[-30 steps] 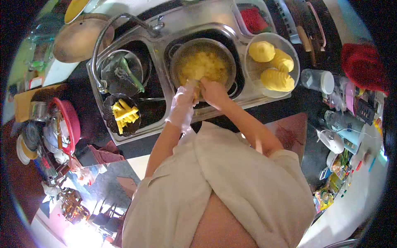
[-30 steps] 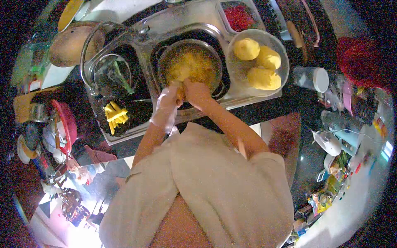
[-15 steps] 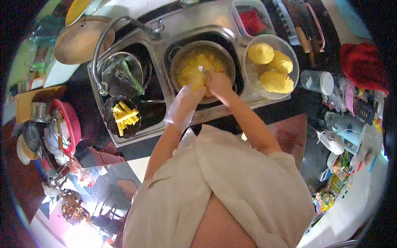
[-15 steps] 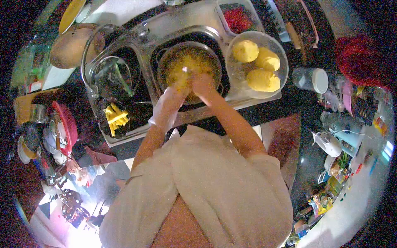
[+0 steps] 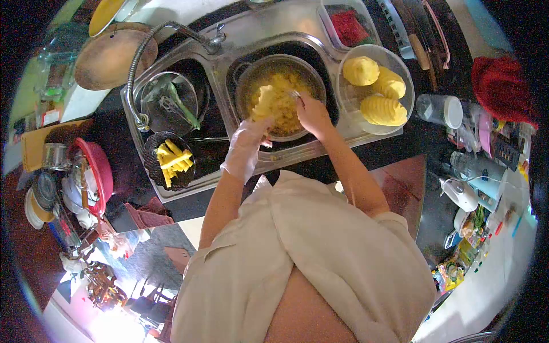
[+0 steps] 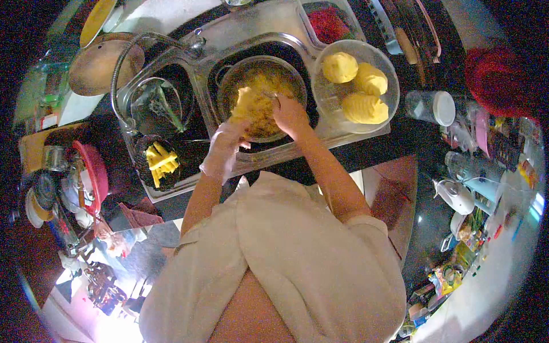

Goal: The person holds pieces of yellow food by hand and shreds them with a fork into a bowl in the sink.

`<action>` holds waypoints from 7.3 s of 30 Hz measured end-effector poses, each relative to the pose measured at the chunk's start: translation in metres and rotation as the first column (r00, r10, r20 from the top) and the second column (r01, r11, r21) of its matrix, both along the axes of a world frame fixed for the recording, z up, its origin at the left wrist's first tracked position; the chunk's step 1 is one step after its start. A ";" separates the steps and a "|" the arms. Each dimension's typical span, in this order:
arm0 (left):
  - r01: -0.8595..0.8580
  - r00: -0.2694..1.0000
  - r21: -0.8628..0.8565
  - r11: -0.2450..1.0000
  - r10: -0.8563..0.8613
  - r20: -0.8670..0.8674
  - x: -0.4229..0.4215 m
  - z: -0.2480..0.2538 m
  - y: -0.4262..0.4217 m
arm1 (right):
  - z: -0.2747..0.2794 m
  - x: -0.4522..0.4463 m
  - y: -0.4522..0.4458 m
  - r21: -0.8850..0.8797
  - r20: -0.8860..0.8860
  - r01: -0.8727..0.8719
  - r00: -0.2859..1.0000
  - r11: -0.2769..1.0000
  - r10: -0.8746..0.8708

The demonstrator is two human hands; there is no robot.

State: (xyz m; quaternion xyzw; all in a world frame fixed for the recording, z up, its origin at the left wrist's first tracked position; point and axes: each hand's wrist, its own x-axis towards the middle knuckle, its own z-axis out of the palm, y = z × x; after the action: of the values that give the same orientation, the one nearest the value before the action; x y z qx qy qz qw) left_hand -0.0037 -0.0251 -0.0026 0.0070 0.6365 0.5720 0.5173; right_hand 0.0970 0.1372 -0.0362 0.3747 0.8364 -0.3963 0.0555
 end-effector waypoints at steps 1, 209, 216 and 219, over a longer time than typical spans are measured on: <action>0.005 1.000 -0.003 1.000 -0.005 0.001 -0.002 0.002 -0.002 | -0.002 -0.001 0.001 0.002 -0.035 0.024 0.999 1.000 -0.024; 0.077 0.993 -0.273 0.959 -0.051 0.104 0.005 0.003 0.002 | 0.001 -0.018 -0.003 0.208 -0.123 -0.045 0.990 0.977 0.071; -0.135 0.990 0.168 0.976 0.125 0.073 0.006 -0.034 -0.020 | -0.053 0.010 -0.011 -0.336 -0.239 0.167 0.937 0.927 -0.255; -0.135 0.966 0.119 0.984 0.104 0.236 -0.004 -0.042 0.003 | -0.040 0.009 -0.008 -0.501 -0.079 0.231 0.947 0.834 -0.310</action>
State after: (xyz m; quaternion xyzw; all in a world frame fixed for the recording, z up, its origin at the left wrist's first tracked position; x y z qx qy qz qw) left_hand -0.0072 -0.0217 -0.0450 -0.0626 0.5323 0.6405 0.5500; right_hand 0.1064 0.1288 -0.0765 0.4309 0.6502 -0.6252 0.0249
